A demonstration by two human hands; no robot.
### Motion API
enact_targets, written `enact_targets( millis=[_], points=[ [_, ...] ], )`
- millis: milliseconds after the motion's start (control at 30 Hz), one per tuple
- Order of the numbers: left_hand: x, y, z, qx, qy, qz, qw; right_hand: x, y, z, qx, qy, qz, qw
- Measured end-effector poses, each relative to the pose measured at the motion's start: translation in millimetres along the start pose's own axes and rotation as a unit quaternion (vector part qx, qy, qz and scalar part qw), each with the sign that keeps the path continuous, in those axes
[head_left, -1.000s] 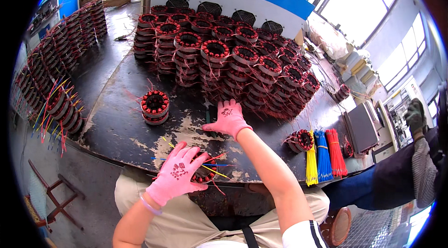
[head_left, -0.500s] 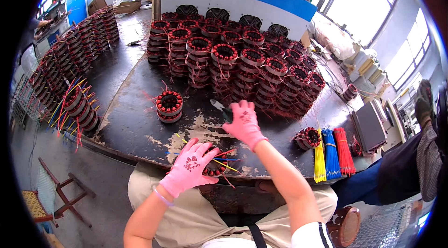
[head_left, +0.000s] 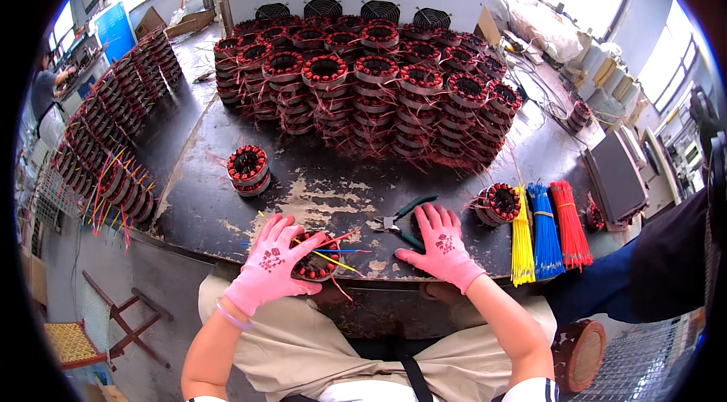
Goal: The person assembles electric motor stators by inserting wires into metal cores. They use pliers to cut or manipulate the wires and move the completed components into a stack on the table.
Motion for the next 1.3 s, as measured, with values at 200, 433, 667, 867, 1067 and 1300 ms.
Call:
enact_targets(
  millis=[200,433,667,867,1067,1300],
  points=[
    [-3,1,1,0.023,-0.008,-0.002,1.0,-15,-22,20,0.036,-0.093,0.044,0.994],
    [-9,-1,1,0.036,-0.008,-0.025,0.999,-29,-30,38,-0.036,-0.118,-0.074,0.99],
    [-6,-3,3,0.042,-0.013,-0.014,0.999,-26,-30,15,-0.065,-0.022,0.053,0.996],
    [-20,5,-9,0.048,0.025,-0.009,0.999,19,-35,-11,-0.748,0.301,-0.146,0.574],
    [-34,-1,-21,0.052,0.069,-0.033,0.996,37,-20,-38,-0.781,0.278,-0.267,0.491],
    [-32,1,-25,0.056,0.061,-0.03,0.996,27,-9,-51,-0.77,0.299,-0.288,0.485]
  ],
)
Point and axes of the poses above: each hand's wrist, its own x-axis away from the middle knuckle, its own y-axis out of the palm, z = x × y, the point moved 2 cm from there along -x, towards the middle knuckle, and after that the axes turned 11 degrees about -y, right-handed, at the moved point
